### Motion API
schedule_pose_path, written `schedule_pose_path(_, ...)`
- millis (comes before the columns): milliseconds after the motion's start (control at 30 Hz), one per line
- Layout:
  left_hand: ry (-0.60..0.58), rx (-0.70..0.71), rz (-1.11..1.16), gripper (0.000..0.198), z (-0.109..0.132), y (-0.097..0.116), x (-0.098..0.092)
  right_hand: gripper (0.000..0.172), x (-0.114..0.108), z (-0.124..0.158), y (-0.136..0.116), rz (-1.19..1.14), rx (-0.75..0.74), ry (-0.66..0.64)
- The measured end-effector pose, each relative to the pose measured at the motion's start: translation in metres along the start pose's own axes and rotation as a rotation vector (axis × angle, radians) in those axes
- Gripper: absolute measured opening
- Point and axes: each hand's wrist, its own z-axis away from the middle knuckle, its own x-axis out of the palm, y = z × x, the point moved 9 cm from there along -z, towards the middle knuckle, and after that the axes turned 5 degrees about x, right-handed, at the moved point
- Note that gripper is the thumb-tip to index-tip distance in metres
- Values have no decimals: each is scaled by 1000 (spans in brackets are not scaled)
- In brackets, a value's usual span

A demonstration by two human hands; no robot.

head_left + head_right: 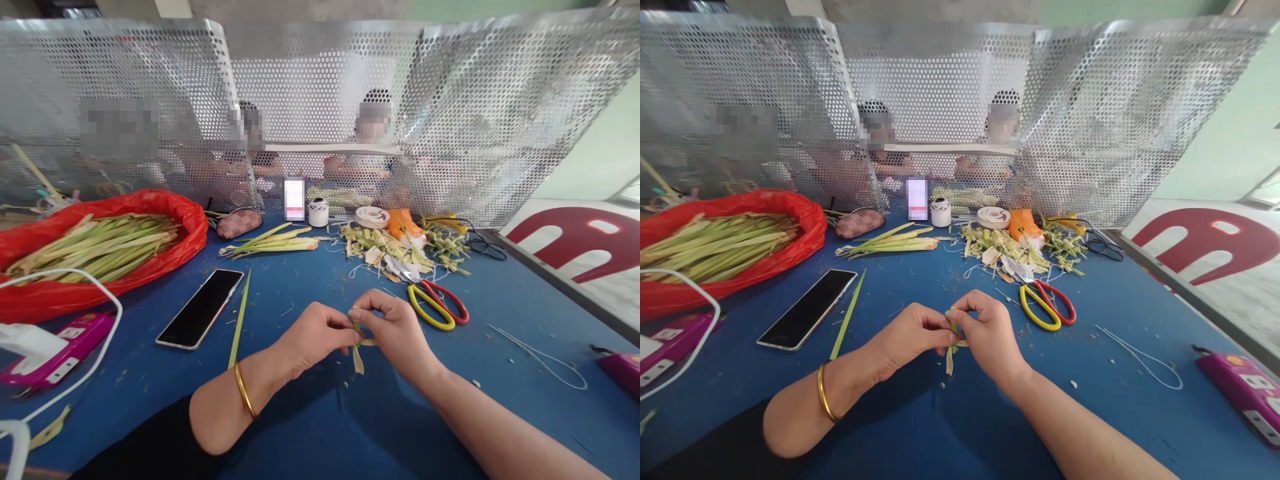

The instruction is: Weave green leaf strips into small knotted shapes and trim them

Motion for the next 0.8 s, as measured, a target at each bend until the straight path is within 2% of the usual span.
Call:
schedule_pose_path(167,-6,10,-42,24,-1,-4,3,17,2,0,-3,35,-37,0)
schedule_pose_path(333,227,44,101,28,-2,-2,-17,26,-15,-13,6,-106,22,35)
schedule_pose_path(433,294,37,214,30,-3,-4,-24,36,-14,-17,12,-184,79,-10)
schedule_pose_path(567,237,46,202,28,-5,-3,-19,28,-3,-14,17,-184,120,-85)
schedule_pose_path(800,156,54,-5,22,-4,-5,-7,15,-1,-6,4,38,-30,-31)
